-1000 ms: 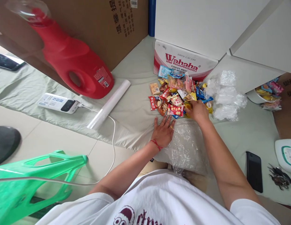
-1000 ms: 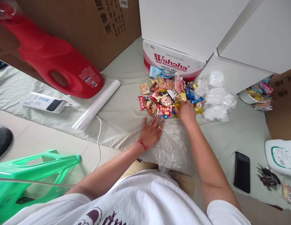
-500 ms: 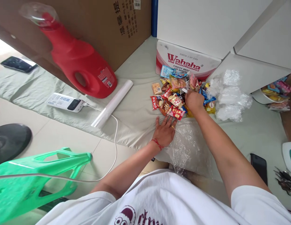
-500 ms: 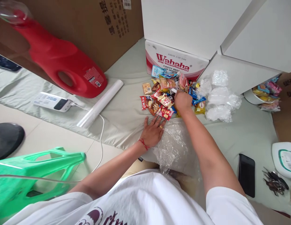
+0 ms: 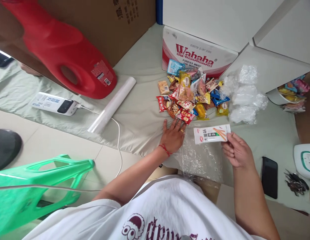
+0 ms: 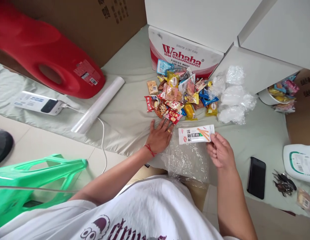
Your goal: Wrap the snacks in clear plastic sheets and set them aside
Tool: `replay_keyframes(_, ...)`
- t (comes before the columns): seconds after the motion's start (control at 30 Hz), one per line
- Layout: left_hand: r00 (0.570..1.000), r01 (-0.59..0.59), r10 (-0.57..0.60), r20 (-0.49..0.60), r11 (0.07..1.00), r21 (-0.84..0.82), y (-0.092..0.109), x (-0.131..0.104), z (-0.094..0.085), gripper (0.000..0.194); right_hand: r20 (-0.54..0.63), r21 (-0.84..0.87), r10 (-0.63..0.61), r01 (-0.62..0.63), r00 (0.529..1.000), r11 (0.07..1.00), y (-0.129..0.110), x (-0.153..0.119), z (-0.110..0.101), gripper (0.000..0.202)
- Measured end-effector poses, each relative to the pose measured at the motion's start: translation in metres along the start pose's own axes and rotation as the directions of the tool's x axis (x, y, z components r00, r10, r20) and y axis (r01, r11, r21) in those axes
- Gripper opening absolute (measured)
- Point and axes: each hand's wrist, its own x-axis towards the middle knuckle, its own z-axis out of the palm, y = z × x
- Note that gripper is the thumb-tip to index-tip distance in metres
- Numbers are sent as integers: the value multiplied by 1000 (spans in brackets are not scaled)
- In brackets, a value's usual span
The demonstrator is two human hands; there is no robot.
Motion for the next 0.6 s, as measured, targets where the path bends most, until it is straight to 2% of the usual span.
replay_keyframes(0.13, 1000, 0, 0, 1, 1000, 3, 1, 0, -1, 54, -52, 139, 134, -125, 990, 982, 29, -28, -6, 52)
replay_keyframes(0.37, 1000, 9, -9, -7, 1000, 9, 1, -1, 0, 54, -42, 267, 245, -225, 969, 937, 58, -38, 9, 55)
replay_keyframes(0.5, 1000, 16, -16, -7, 1000, 6, 0, 0, 1, 55, -17, 237, 233, -222, 972, 946, 59, -34, 12, 55)
replay_keyframes(0.6, 1000, 14, -14, -4, 1000, 6, 0, 0, 1, 55, -53, 146, 115, -106, 992, 984, 48, -38, 3, 53)
